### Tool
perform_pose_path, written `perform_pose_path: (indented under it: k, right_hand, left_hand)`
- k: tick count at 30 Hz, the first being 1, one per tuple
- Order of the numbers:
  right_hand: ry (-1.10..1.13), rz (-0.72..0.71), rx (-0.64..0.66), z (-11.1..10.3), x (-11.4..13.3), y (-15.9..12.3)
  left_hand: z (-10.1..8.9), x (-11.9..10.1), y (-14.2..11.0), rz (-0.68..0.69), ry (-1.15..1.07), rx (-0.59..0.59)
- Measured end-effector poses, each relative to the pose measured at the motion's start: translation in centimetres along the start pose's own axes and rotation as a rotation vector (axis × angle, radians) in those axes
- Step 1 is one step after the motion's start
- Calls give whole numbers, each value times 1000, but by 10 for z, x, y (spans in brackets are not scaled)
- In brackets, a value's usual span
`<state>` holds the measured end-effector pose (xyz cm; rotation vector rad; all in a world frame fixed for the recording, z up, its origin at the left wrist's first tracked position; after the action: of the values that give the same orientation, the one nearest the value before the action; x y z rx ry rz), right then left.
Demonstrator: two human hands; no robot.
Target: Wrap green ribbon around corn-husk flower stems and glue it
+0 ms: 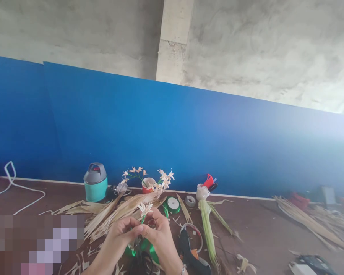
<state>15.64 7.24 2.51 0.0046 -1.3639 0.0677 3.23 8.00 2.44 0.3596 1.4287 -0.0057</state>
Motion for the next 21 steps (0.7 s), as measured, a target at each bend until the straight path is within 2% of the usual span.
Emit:
perform_pose_path:
  k: [6,10,14,18,21]
  right_hand:
    - [101,36,-29,0,3,-3]
    - [136,-12,-57,2,5,-2]
    - [79,-79,-106,4,1,1]
    - [39,-68,-159,4,-1,1]
    - [-22,-40,-96,7,2,0]
  left_hand:
    - [3,7,0,-34,-67,9]
    - [5,5,-1,16,27,35]
    - [4,2,-1,123,143,-18]
    - [2,5,-1,155,196,-40]
    - [-1,5,0,170,204,-13]
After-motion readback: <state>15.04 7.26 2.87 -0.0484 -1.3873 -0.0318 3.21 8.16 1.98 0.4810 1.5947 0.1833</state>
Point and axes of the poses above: each hand's wrist, its own y-axis towards the middle knuckle, its own z-axis out of the palm, x = y × z, the point moved 4 cm from there along y, towards the middle knuckle, and after that the axes turned 13 degrees about z, right-handed, at the moved point
